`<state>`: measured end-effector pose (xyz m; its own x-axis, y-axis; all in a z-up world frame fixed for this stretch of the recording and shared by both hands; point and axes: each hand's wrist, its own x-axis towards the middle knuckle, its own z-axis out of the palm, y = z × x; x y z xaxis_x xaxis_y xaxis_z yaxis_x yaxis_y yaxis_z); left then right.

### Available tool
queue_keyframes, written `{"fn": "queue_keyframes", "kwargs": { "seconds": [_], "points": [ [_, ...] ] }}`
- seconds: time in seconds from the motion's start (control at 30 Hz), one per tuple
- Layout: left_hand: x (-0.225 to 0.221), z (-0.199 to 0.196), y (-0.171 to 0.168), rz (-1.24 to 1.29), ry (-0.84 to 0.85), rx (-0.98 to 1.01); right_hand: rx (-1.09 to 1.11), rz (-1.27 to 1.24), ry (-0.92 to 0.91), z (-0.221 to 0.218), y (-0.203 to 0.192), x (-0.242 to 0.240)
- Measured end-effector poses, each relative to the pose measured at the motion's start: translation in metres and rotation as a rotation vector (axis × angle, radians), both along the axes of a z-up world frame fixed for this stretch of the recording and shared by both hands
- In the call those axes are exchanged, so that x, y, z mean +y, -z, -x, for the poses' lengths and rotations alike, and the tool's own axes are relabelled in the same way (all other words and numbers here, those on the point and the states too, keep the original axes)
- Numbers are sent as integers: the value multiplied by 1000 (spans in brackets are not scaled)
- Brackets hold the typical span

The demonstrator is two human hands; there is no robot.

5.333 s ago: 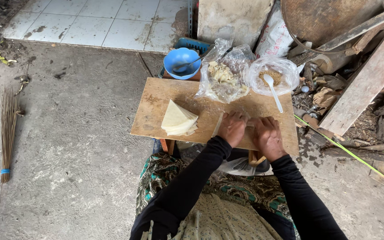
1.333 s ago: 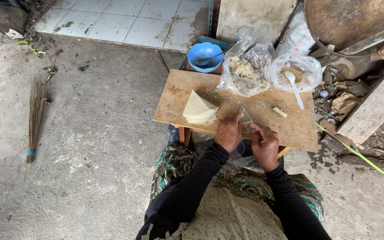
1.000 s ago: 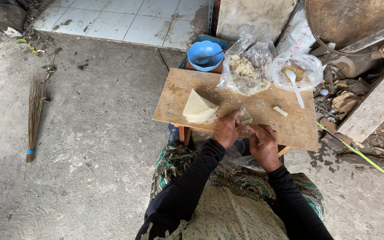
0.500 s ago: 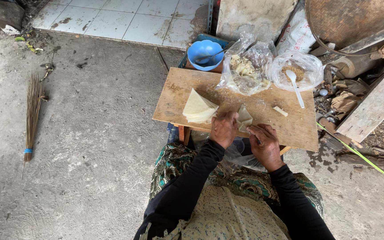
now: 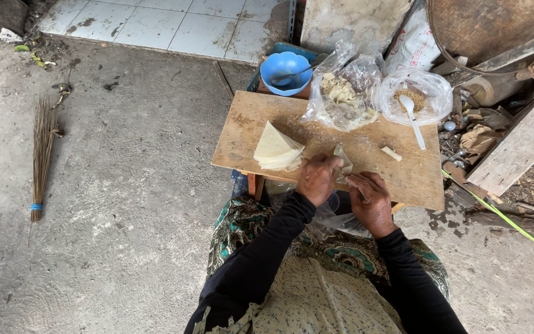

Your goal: The person prepares small triangular pastries by scooping filling from a bowl with a spoon onto wrappers, folding them by hand into triangles, and placing them on a board.

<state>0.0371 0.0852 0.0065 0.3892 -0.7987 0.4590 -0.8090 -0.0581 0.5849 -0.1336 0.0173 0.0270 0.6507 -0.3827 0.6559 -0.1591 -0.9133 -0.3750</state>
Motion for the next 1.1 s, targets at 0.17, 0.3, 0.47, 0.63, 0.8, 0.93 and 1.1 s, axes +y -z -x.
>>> {"fn": "queue_keyframes", "kwargs": {
  "seconds": [0.17, 0.3, 0.47, 0.63, 0.8, 0.93, 1.1],
  "points": [
    [3, 0, -3, 32, 105, -219, 10, 5, -28, 1, -6, -4],
    [4, -1, -5, -46, 94, -263, 9, -4, -50, 1, -14, -7],
    [1, -8, 4, -76, 137, -151, 49, 27, -85, 0, -15, -13],
    [-2, -12, 8, -52, 157, -105, 76, 107, -85, -10, -7, -28],
    [-1, -19, 0, -140, 216, -66, 72, -27, -28, -22, -8, -38],
    [-9, -20, 1, -136, 194, -35, 55, -11, 7, -27, -14, -34],
    [-21, -22, 17, -25, 142, -24, 74, 76, -26, -30, -24, -28]
  ]
}}
